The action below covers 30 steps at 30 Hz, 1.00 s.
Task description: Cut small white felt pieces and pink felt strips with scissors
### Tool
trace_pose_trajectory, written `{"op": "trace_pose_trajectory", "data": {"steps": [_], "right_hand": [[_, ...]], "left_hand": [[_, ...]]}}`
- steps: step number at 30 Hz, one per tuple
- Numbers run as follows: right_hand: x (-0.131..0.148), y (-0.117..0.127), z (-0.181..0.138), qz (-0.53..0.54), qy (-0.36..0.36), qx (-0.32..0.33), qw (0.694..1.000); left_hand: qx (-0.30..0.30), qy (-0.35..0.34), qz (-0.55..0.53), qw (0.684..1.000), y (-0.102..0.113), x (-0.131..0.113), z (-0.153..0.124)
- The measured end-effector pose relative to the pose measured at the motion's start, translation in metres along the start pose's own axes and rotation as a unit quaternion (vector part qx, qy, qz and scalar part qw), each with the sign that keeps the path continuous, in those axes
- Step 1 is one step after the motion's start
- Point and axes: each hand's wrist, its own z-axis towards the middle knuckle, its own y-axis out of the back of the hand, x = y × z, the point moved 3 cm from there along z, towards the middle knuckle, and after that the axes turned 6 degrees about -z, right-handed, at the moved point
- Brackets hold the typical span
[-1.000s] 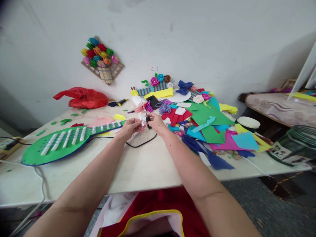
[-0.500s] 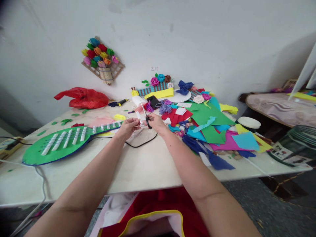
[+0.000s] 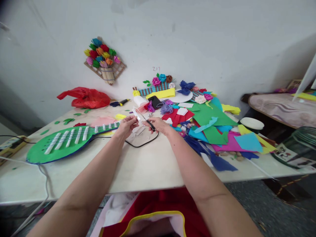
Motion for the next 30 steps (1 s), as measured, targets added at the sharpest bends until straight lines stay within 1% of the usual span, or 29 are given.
{"op": "trace_pose_trajectory", "data": {"steps": [9,15,20,26,30], "right_hand": [[-0.012,-0.004,0.007,-0.034,-0.002,0.045,0.998],[-0.009,-0.005,0.006,-0.043,0.0,0.053,0.998],[-0.006,-0.006,0.004,-0.044,-0.007,0.063,0.997],[0.002,-0.008,0.0,-0.039,-0.023,0.05,0.998],[0.004,-0.009,-0.002,-0.039,-0.02,0.036,0.998]], "left_hand": [[0.0,-0.004,-0.03,1.0,0.0,0.001,0.001],[0.012,0.002,-0.043,0.999,0.0,0.003,0.002],[0.001,0.007,-0.042,0.999,0.001,0.005,0.004],[0.0,0.003,-0.055,0.998,0.002,0.004,0.004],[-0.015,0.006,-0.056,0.998,0.003,0.004,0.003]]}}
